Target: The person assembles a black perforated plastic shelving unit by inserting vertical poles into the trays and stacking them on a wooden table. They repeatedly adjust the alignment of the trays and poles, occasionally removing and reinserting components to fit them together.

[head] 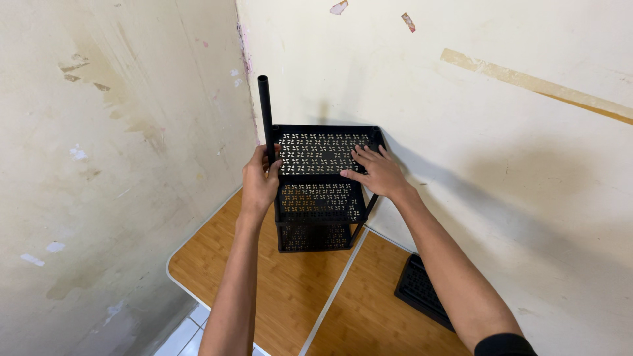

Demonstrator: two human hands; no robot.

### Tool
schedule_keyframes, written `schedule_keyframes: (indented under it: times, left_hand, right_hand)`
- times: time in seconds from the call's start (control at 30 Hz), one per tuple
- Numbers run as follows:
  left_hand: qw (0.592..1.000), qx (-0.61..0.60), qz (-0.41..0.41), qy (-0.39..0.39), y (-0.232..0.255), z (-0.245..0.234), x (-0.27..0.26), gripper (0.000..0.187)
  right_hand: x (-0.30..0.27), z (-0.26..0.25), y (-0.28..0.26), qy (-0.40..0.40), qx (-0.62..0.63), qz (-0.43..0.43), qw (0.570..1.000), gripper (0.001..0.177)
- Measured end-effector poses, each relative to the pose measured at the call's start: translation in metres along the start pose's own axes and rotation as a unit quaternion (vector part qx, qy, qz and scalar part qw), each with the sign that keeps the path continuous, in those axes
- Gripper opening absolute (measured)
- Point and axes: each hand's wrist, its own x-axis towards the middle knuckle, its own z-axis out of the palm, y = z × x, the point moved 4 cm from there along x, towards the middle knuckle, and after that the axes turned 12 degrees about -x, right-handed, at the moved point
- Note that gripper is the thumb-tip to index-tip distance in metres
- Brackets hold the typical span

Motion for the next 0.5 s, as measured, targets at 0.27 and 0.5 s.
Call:
schedule_keyframes:
  times: [0.27, 0.5]
  left_hand:
    - [0.998, 0.035, -0.021, 0.038, -0.002, 0.003, 0.007, 0.017]
    - [0.996, -0.02, 0.085, -0.023, 0.005, 0.001, 0.002, 0.038]
  right_hand:
    - [-0.01, -0.008, -0.003, -0.036, 0.065, 0.024, 0.997, 0.088]
    - [-0.024, -0.005, 0.01, 0.011, 0.016, 0.004, 1.0, 0.073]
